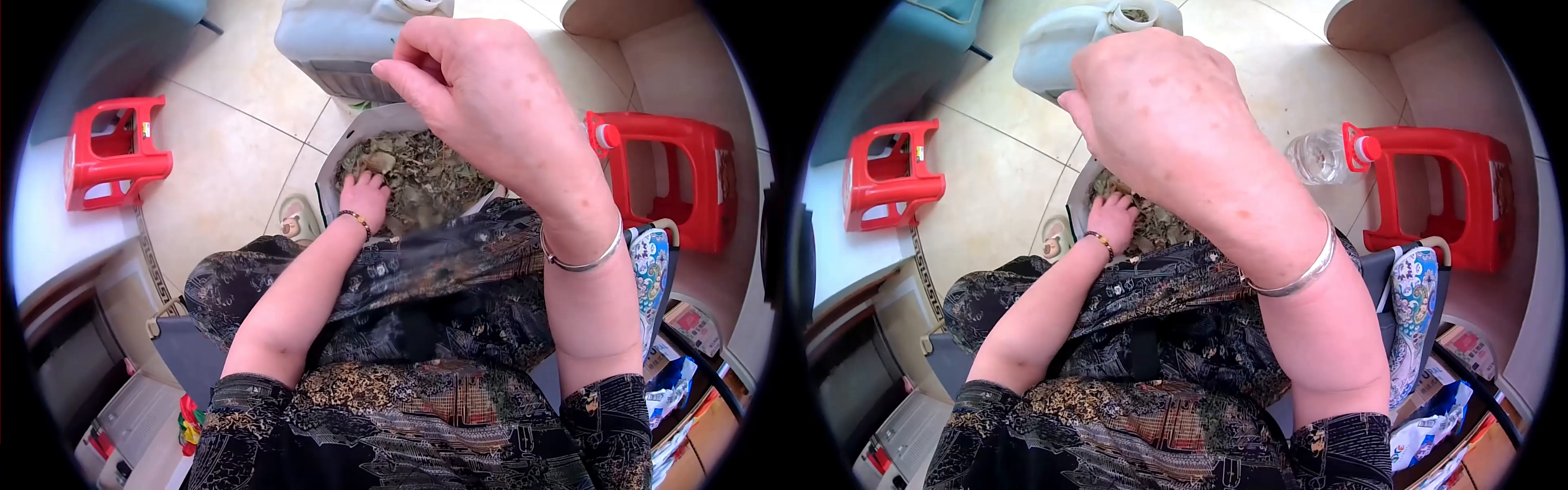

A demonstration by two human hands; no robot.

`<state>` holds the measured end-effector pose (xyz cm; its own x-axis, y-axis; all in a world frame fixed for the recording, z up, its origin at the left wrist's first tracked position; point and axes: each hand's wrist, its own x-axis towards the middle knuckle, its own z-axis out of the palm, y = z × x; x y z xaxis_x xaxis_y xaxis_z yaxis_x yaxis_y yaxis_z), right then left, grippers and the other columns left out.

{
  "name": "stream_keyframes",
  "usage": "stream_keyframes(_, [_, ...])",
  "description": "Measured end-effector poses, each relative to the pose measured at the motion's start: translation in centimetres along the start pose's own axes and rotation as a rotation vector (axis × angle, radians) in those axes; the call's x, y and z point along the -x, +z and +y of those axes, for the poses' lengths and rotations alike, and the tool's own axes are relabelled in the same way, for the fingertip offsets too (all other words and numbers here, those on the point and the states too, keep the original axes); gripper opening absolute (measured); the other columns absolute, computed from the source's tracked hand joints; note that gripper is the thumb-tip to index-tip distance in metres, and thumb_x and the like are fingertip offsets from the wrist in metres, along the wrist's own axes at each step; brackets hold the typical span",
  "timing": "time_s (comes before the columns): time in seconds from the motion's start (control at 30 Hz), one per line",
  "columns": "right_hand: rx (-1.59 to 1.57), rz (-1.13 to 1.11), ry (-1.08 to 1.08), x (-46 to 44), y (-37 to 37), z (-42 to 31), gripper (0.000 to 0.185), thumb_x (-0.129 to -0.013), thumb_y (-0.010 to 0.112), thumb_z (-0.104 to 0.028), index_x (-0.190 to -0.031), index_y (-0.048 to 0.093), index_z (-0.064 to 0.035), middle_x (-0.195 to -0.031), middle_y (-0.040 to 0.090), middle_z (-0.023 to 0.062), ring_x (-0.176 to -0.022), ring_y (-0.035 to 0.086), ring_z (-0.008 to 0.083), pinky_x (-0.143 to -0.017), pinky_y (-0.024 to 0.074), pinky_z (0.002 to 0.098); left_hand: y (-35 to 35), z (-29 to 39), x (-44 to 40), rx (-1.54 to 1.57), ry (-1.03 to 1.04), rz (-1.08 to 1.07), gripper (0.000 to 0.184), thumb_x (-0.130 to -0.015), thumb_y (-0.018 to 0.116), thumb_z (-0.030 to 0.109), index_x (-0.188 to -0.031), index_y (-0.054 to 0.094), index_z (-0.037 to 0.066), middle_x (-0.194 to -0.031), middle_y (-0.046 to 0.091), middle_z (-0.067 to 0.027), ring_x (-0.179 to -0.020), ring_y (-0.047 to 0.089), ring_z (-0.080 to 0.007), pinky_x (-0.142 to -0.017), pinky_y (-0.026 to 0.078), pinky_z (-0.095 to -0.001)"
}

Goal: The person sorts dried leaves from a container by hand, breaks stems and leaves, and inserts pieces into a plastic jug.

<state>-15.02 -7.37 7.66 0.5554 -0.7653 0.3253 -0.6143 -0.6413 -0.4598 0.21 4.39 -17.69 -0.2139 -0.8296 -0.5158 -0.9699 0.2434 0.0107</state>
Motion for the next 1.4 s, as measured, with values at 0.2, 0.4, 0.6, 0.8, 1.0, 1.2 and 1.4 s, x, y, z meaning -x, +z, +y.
stream_keyframes(0.2, [-0.01, -0.059, -0.039, 0.4, -1.3, -0.8, 0.02, -0.078, 0.063, -0.02, -0.072, 0.066, -0.0007, -0.064, 0.062, 0.0158, -0.066, 0.064, 0.0317, -0.062, 0.0517, 0.0405, 0.1, -0.4, 0.1, 0.091, 0.016, 0.071, 0.02, -0.078, 0.059, 0.022, -0.095, 0.066, 0.015, -0.11, 0.058, -0.0032, -0.113, 0.048, -0.0208, -0.095, 0.033, -0.0408])
stream_keyframes(0.4, [0.073, 0.105, -0.112, 0.8, 0.4, -0.7, 0.02, -0.077, 0.063, -0.019, -0.072, 0.066, 0.0003, -0.063, 0.062, 0.017, -0.065, 0.064, 0.0327, -0.062, 0.052, 0.0404, 0.4, 1.5, 0.4, 0.209, 0.057, 0.479, 0.013, -0.076, 0.059, 0.025, -0.075, 0.067, 0.014, -0.083, 0.06, -0.0034, -0.095, 0.054, -0.0219, -0.088, 0.036, -0.0409])
stream_keyframes(0.6, [-0.004, 0.017, -0.048, 0.5, 0.4, -0.9, 0.02, -0.077, 0.063, -0.018, -0.072, 0.066, 0.0007, -0.064, 0.062, 0.0178, -0.064, 0.064, 0.0331, -0.063, 0.0526, 0.0399, 1.0, 3.8, -3.9, 0.362, 0.228, 0.676, 0.008, -0.074, 0.056, 0.015, -0.073, 0.063, 0.011, -0.08, 0.057, -0.0042, -0.087, 0.056, -0.023, -0.071, 0.047, -0.0375])
stream_keyframes(0.8, [0.003, -0.003, -0.033, 0.1, -0.8, -1.4, 0.02, -0.077, 0.063, -0.019, -0.072, 0.066, 0.0001, -0.065, 0.063, 0.0173, -0.066, 0.064, 0.0329, -0.064, 0.0527, 0.0402, 1.6, 3.5, -4.7, 0.33, 0.221, 0.379, 0.008, -0.075, 0.055, 0.013, -0.079, 0.062, 0.011, -0.089, 0.057, -0.0082, -0.088, 0.058, -0.0254, -0.072, 0.05, -0.0381])
stream_keyframes(1.0, [0.01, -0.011, -0.038, 0.1, -0.4, -1.4, 0.019, -0.077, 0.063, -0.019, -0.072, 0.066, -0.0002, -0.065, 0.063, 0.0171, -0.067, 0.064, 0.0329, -0.064, 0.0527, 0.0402, 2.1, 4.0, -4.0, 0.624, 0.064, 0.323, 0.009, -0.079, 0.052, 0.014, -0.084, 0.058, 0.009, -0.087, 0.059, -0.0109, -0.08, 0.061, -0.0309, -0.067, 0.05, -0.043])
stream_keyframes(1.2, [0.029, 0.012, -0.052, 0.1, -0.1, -1.5, 0.019, -0.078, 0.063, -0.019, -0.072, 0.066, -0.0006, -0.066, 0.063, 0.0168, -0.067, 0.064, 0.0329, -0.064, 0.0527, 0.0402, 2.7, 5.1, -4.3, 0.617, 0.065, 0.294, 0.012, -0.08, 0.052, 0.015, -0.086, 0.062, 0.011, -0.087, 0.061, -0.0103, -0.081, 0.062, -0.0297, -0.069, 0.05, -0.0431])
stream_keyframes(1.4, [0.018, -0.135, 0.005, -0.2, -0.2, -1.7, 0.019, -0.078, 0.063, -0.019, -0.072, 0.066, -0.0011, -0.067, 0.063, 0.0164, -0.068, 0.065, 0.0325, -0.064, 0.0526, 0.0401, 2.3, 5.2, -4.7, 0.581, 0.056, 0.176, 0.015, -0.079, 0.057, 0.018, -0.089, 0.064, 0.01, -0.096, 0.06, -0.0108, -0.086, 0.061, -0.0296, -0.072, 0.051, -0.0422])
